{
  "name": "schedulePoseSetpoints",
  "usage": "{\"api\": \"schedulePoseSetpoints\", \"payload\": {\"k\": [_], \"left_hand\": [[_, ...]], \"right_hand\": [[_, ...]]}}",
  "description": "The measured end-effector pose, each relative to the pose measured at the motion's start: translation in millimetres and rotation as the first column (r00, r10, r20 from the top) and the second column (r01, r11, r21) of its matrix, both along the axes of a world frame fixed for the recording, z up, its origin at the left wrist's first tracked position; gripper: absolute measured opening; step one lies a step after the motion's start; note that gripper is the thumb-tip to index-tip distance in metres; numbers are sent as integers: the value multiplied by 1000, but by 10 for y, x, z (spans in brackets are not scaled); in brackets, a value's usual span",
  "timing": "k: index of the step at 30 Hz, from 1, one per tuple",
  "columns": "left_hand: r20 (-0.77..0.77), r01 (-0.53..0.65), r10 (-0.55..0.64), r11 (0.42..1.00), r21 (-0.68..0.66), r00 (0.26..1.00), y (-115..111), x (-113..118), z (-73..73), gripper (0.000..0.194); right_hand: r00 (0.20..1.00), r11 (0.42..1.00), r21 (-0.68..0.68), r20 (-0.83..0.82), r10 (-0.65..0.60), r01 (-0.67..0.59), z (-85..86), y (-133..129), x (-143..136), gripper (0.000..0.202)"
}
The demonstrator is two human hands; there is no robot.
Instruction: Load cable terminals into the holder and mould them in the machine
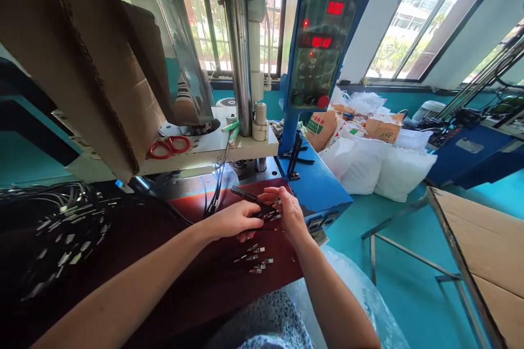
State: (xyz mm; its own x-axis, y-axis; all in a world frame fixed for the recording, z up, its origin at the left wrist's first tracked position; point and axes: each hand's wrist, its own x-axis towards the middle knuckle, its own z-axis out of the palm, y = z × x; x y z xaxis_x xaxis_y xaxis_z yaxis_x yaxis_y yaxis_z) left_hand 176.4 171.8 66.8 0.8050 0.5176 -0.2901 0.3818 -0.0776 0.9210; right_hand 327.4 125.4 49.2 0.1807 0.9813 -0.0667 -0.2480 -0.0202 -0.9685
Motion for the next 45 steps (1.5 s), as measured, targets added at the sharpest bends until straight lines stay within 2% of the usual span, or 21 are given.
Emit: {"api": "schedulePoseSetpoints", "payload": {"k": [5,7,12,15,21,25,27,28,29,30,31,33,34,35,36,37,39,41,43,45], "left_hand": [[71,-2,11,992,-128,997,-19,157,-68,8],[95,-12,29,985,-171,995,-38,153,-94,9],[123,-31,59,975,-220,991,-87,106,-149,14],[102,-63,88,972,-225,991,-89,166,-151,15],[167,-30,73,968,-248,983,-72,305,-158,33],[236,-31,117,940,-339,965,-57,186,-274,27],[284,-56,187,909,-414,940,-52,86,-347,23],[305,-70,227,890,-450,925,-53,37,-379,23],[321,-85,267,871,-483,909,-56,-7,-406,22],[333,-99,303,855,-510,893,-62,-44,-426,21],[345,-112,333,842,-527,878,-69,-73,-438,20],[367,-141,375,837,-529,851,-85,-108,-444,19],[373,-161,391,840,-518,842,-91,-117,-440,19],[373,-183,401,846,-500,837,-95,-123,-434,20],[370,-203,407,853,-481,835,-98,-127,-426,21],[365,-216,408,859,-464,837,-98,-130,-420,21],[346,-235,403,869,-436,847,-99,-136,-410,21],[319,-247,395,875,-417,861,-104,-140,-408,21],[278,-271,396,877,-396,875,-119,-141,-412,22],[236,-296,391,887,-354,890,-143,-136,-420,21]], "right_hand": [[993,998,17,97,64,-66,33,24,-71,53],[987,992,42,113,113,-119,6,41,-56,52],[988,982,142,107,113,-127,-67,40,-14,43],[961,974,61,185,205,-220,-42,31,-19,45],[915,969,7,331,230,-246,0,75,-70,54],[884,949,-25,355,303,-315,-57,143,-23,55],[858,953,-8,432,276,-302,-97,186,73,53],[814,963,5,535,225,-269,-117,202,132,49],[723,972,17,672,161,-233,-138,209,190,44],[574,977,17,811,112,-214,-159,204,239,40],[380,977,-5,921,88,-214,-179,187,273,38],[-12,976,-90,996,89,-199,-214,120,288,35],[-158,976,-128,982,101,-175,-228,77,272,32],[-261,978,-152,959,110,-145,-237,34,247,29],[-322,980,-161,940,116,-117,-241,-5,222,26],[-344,981,-171,930,128,-97,-241,-36,202,22],[-294,967,-227,938,184,-117,-228,-73,197,15],[-151,942,-283,954,258,-178,-214,-93,240,9],[79,921,-312,938,338,-235,-215,-123,300,4],[401,903,-345,813,423,-255,-240,-184,331,3]]}}
